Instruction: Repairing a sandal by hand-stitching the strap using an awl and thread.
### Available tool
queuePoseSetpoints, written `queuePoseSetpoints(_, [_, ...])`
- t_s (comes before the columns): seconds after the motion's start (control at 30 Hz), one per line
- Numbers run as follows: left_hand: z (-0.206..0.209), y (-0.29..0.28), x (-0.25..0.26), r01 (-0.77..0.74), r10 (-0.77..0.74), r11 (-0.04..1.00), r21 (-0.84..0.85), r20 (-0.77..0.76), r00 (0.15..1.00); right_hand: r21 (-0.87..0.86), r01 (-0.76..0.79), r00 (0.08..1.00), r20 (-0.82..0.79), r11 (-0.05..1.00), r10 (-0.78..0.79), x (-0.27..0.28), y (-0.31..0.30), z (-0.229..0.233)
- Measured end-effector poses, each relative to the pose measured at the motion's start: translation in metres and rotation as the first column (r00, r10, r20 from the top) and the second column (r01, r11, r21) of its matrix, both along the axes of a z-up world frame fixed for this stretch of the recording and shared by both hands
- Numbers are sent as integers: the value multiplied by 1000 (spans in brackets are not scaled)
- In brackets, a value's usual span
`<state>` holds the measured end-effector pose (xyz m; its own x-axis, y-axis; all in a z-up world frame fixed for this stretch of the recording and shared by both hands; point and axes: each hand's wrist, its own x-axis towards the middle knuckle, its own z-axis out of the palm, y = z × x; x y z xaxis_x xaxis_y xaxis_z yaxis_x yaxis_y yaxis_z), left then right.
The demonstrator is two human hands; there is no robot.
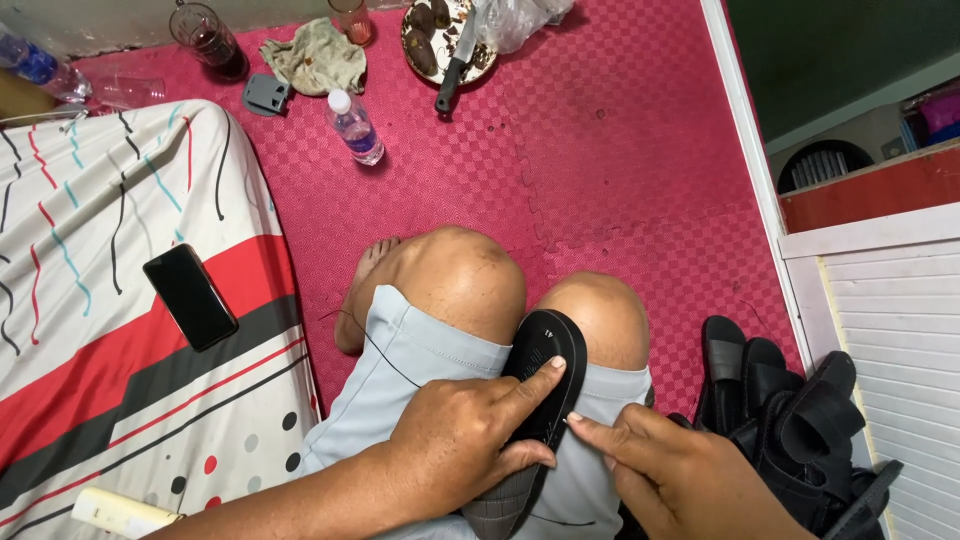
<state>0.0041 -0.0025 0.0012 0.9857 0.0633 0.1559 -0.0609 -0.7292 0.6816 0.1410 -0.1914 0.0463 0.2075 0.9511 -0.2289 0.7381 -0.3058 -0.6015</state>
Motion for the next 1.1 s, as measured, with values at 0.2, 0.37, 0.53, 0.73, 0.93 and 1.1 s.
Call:
queuePoseSetpoints(0.2, [0, 1, 1, 2, -2, 1000, -19, -14, 1000, 38, -4, 986, 166, 999, -2, -7, -5, -13])
queuePoseSetpoints(0.37, [-2, 2, 1, 13, -12, 1000, 12, -38, 999, 155, -5, 985, 170, 988, -22, -9, -1, -16])
queuePoseSetpoints(0.53, [1, 7, 2, 30, -34, 999, -45, -89, 995, 310, -72, 987, 162, 948, 21, -7, 9, -22])
queuePoseSetpoints(0.73, [0, 5, 2, 14, -13, 1000, 4, -82, 997, 349, -30, 986, 164, 937, -29, -10, 13, -25])
queuePoseSetpoints(0.93, [6, 10, -8, 40, -40, 999, -32, -3, 999, 405, 54, 998, 20, 913, -68, -13, 19, -18])
queuePoseSetpoints(1.1, [6, 23, -29, 53, -48, 992, -117, 45, 998, 100, 170, 983, 54, 980, -176, -10, -5, -35])
